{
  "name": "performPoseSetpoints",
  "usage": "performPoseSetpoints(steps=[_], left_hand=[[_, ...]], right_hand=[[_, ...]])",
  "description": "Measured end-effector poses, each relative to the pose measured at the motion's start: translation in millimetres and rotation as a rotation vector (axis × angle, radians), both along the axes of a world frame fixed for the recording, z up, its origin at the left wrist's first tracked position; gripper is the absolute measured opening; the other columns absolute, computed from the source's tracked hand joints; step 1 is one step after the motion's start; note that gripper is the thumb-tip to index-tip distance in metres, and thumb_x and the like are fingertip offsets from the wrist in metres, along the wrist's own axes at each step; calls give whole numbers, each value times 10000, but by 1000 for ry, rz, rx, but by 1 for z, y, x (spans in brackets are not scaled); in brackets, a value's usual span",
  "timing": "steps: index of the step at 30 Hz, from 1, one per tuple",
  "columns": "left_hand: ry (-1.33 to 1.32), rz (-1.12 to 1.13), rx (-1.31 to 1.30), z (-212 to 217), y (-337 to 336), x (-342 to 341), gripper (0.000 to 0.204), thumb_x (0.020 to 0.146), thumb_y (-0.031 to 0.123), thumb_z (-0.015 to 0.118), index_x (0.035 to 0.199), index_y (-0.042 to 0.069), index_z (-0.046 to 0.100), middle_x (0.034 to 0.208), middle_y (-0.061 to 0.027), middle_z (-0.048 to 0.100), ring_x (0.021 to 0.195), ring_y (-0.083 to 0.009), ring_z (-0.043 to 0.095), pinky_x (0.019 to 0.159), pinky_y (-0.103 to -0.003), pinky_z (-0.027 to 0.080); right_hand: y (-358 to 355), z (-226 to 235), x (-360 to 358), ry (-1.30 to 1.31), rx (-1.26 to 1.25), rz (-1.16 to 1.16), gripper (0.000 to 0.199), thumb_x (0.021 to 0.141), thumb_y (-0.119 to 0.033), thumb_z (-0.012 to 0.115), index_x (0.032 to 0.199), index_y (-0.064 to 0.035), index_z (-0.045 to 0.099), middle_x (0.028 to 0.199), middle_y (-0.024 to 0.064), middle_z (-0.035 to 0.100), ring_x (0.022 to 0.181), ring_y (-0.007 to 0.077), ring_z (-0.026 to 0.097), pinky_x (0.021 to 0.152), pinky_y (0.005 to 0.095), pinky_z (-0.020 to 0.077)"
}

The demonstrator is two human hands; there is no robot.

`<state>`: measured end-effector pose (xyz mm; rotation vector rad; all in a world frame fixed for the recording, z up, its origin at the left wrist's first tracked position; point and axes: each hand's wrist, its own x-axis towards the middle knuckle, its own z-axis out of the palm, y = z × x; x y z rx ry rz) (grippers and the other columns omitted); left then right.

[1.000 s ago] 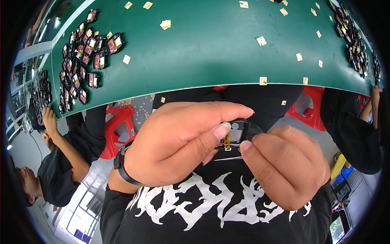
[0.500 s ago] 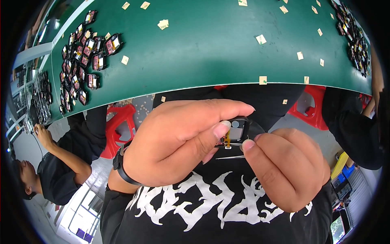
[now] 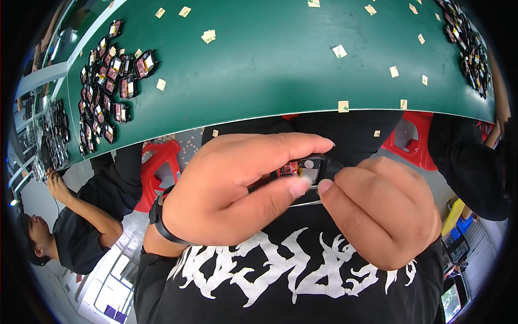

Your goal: Assembling smartwatch components on a factory conveyor belt using hands and small tools.

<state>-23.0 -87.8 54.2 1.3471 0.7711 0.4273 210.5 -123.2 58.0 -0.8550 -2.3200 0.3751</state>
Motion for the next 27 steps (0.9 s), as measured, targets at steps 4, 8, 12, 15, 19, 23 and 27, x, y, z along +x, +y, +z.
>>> performPoseSetpoints(steps=[4,8,12,15,19,23,27], left_hand=[[91,126,-65,3,-6,-2,381,979,-1,585,1350,-88,589,1045,-173,754,589,-57,543,579,-193,450],[128,165,-153,9,-2,-2,383,989,14,587,1354,-100,576,1040,-230,740,585,-62,541,553,-184,442],[113,168,-278,10,1,3,420,985,2,567,1390,-102,537,1055,-235,737,591,-63,546,555,-186,455],[66,196,-353,10,2,7,466,976,2,546,1427,-101,494,1105,-254,724,599,-59,547,569,-185,475],[-74,240,-403,8,-6,8,499,966,13,528,1447,-104,467,1181,-282,697,608,-52,543,588,-180,487],[-26,188,-429,10,-4,4,503,968,14,512,1451,-113,459,1212,-292,685,617,-49,543,607,-173,483],[48,140,-387,15,-4,3,508,966,8,505,1457,-113,456,1223,-284,683,625,-46,544,622,-171,480]], right_hand=[[-1,7,8,-39,-17,-65,308,580,11,761,869,100,699,784,151,626,572,234,579,476,302,456],[-5,6,10,81,-129,-160,332,561,77,782,882,99,700,795,159,633,566,224,576,474,299,436],[-10,-1,3,167,-155,-141,367,543,97,796,899,100,707,794,166,644,560,214,573,457,291,417],[-11,-3,0,156,-120,-165,388,522,97,805,897,103,705,786,166,643,558,211,569,451,284,415],[-10,-2,-2,132,-109,-192,367,531,79,801,884,106,703,782,170,641,558,212,569,450,277,418],[-11,-3,-4,102,-99,-186,348,557,8,766,884,113,706,790,178,642,560,215,566,448,279,424],[-13,-3,-5,45,-46,-192,360,564,-31,733,896,107,717,805,183,645,569,225,572,451,283,434]])
